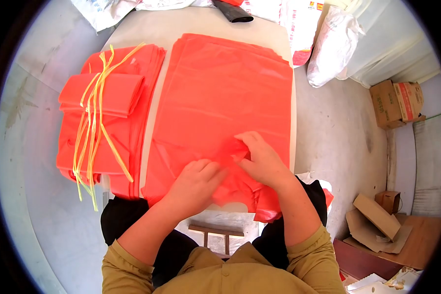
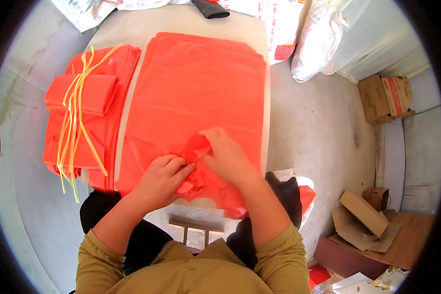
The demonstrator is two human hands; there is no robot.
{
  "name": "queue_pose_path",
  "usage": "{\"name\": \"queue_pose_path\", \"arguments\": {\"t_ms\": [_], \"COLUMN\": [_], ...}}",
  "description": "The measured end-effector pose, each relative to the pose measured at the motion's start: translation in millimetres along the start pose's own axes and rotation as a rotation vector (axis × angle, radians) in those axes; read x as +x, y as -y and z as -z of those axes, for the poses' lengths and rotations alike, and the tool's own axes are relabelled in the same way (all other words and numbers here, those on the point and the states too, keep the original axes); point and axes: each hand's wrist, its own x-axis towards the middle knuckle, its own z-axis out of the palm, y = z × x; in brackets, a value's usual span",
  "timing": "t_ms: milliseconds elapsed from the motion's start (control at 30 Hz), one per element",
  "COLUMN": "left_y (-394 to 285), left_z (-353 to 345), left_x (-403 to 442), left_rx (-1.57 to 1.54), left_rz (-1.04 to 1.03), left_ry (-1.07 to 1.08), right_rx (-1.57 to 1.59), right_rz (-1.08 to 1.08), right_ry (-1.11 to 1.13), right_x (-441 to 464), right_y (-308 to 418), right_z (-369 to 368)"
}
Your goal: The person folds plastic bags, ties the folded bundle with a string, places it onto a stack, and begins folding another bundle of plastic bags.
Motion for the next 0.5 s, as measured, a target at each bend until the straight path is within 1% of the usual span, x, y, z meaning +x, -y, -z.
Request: {"name": "queue_pose_path", "arguments": {"t_ms": [33,133,233,333,433,500], "left_y": [-0.1,1.4,2.9,-2.3,5.6,9.3], "left_z": [0.3,-1.6,-4.8,4.0,1.4,-0.8], "left_x": [-0.2,-0.9,-1.9,-2.3,-10.1,-16.2], "left_rx": [-0.001,-0.005,-0.027,-0.098,-0.139,-0.114], "left_rz": [0.001,-0.014,-0.007,0.038,-0.001,-0.050], "left_ry": [0.001,-0.019,-0.022,-0.055,-0.062,-0.090], "right_rx": [0.026,0.223,0.287,0.501,0.661,0.755], "right_rz": [0.025,-0.122,-0.212,-0.258,-0.211,-0.223], "right_ry": [-0.036,0.014,0.113,0.121,0.150,0.251], "right_x": [-0.7,-1.6,1.8,2.4,4.4,3.9], "right_y": [-2.3,-0.3,7.3,5.6,-3.4,6.8], "right_z": [-1.4,4.6,14.6,14.3,13.4,24.4]}}
